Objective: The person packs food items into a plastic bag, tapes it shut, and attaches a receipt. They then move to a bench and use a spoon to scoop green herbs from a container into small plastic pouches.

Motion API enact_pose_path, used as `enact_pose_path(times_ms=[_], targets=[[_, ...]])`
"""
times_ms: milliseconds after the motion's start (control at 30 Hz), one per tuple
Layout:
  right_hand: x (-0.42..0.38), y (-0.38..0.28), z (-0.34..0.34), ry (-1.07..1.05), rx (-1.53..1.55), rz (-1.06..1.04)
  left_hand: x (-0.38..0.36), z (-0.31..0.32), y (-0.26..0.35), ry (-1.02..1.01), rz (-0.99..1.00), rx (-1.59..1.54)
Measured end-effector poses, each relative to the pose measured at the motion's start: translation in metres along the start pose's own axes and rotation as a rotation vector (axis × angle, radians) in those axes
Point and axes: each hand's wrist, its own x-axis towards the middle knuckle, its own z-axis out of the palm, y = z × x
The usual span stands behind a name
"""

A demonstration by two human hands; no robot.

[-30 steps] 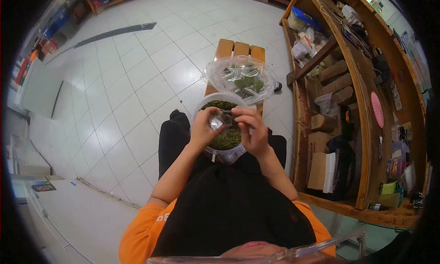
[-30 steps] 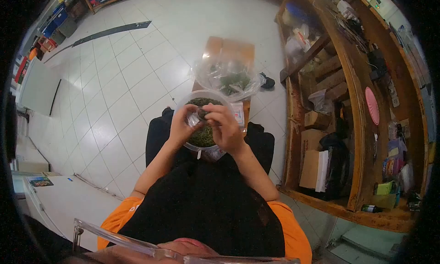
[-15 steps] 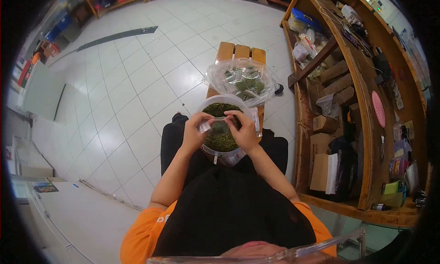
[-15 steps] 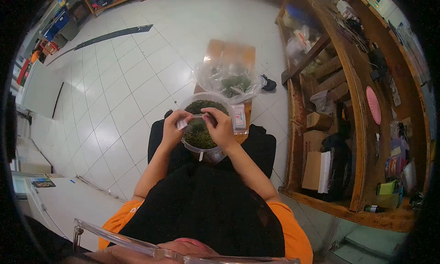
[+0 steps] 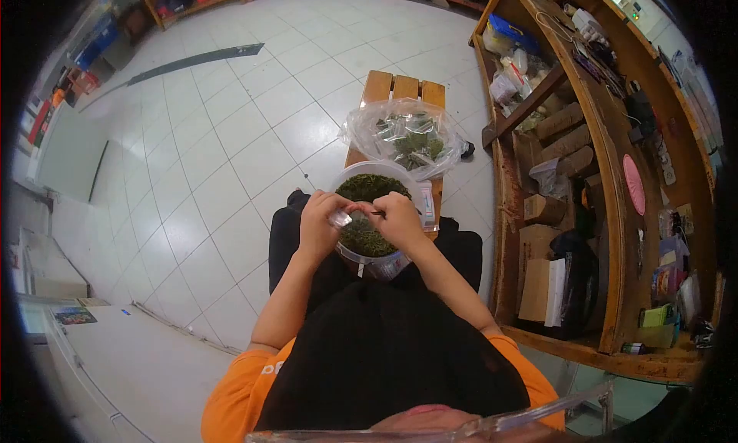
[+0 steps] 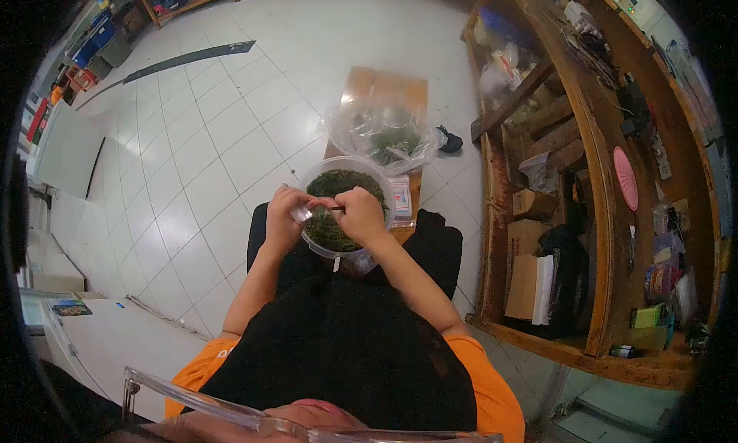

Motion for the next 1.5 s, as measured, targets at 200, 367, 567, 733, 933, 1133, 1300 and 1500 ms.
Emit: enact_pose_path(times_ms=[200,367,567,733,933,1133,1300,1500], targets=[[0.019,0.018,-0.001,0.271,0.788,0.423,0.005,-0.001,0.009,0.240,-0.010,-0.186],[0.013,0.015,-0.012,0.262,0.991,0.481,-0.003,0.013,0.005,-0.099,-0.506,-0.934],[-0.008,-0.013,-0.018,0.162,0.341,-0.315,0.001,0.015,0.020,-0.365,-0.771,-1.241],[-0.013,-0.012,-0.019,0.216,0.286,-0.292,0.002,0.008,0.024,-0.369,-0.680,-1.079],[-0.016,-0.019,-0.028,0.190,0.515,0.189,-0.003,0.019,0.015,0.371,-0.071,-0.063],[-0.017,-0.003,-0.022,0.052,0.576,0.123,0.005,0.013,0.031,0.002,0.037,-0.072],[-0.021,-0.004,-0.015,0.046,0.525,0.040,0.004,0.008,0.027,-0.096,0.033,-0.022],[-0.018,-0.006,-0.011,0.225,0.222,0.069,0.002,0.008,0.028,0.101,0.015,0.303]])
